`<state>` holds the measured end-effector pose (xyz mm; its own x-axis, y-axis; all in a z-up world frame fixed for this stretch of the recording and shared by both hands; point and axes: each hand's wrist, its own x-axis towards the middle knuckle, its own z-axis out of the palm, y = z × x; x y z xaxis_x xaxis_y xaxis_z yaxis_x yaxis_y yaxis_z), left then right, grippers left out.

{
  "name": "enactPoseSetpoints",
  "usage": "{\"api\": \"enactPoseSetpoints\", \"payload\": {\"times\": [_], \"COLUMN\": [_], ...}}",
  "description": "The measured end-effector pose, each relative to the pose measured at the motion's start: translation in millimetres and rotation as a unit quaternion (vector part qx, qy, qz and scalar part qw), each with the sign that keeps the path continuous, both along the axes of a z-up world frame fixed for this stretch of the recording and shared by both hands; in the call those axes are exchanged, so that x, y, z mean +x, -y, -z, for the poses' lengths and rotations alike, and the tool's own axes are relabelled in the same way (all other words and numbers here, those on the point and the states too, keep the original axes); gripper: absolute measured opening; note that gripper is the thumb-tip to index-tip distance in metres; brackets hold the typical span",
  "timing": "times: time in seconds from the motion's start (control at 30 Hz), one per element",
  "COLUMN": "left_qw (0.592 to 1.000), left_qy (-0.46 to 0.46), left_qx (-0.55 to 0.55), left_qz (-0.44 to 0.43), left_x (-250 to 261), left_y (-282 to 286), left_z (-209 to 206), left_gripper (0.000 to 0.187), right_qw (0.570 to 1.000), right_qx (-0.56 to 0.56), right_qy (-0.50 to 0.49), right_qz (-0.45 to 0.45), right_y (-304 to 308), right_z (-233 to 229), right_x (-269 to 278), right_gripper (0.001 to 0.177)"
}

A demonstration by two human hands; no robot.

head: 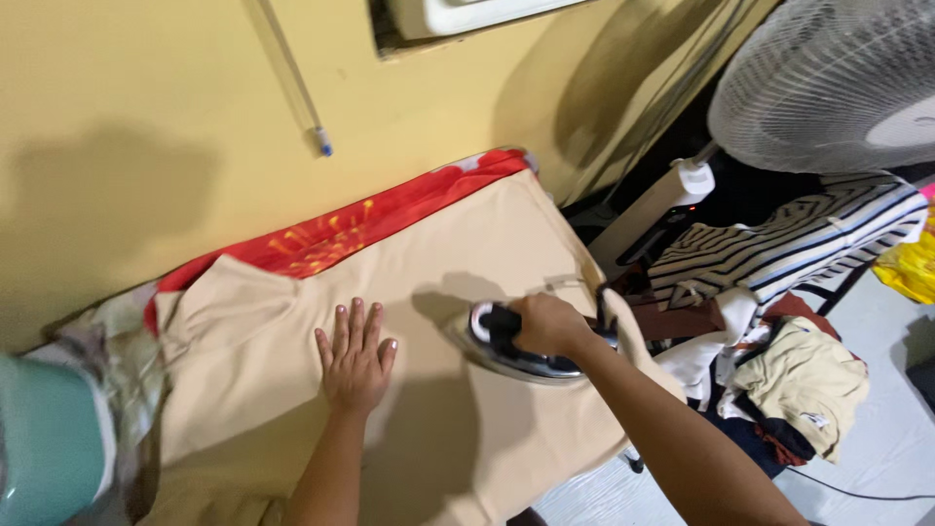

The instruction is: The person irons a beige shirt on a table covered with a red floral cloth. They repeatedly smooth the fabric with one hand while moving the iron with the other, then lift and reposition the shirt to continue ironing different sections.

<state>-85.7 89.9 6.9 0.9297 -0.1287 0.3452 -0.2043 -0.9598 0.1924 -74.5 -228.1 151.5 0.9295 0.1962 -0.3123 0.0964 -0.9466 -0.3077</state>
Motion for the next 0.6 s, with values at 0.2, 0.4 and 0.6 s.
{"api": "enactPoseSetpoints", "payload": {"times": [0.2,0.4,0.6], "left_qw": [0.999,0.998,0.995], "left_qy": [0.016,0.012,-0.027], "left_qx": [0.003,0.005,0.033], "left_qz": [-0.050,-0.054,-0.088], "left_x": [-33,-46,-48], "left_y": [-48,-74,-74], "left_z": [2,10,12], "left_gripper": [0.068,0.073,0.070], "right_qw": [0.999,0.998,0.996], "right_qx": [0.029,0.012,-0.008], "right_qy": [0.003,-0.019,-0.037], "right_qz": [0.029,0.065,-0.078], "right_y": [-42,-77,-84], "right_z": [-1,-2,-7], "right_x": [2,-7,-12], "right_gripper": [0.037,0.038,0.039]}}
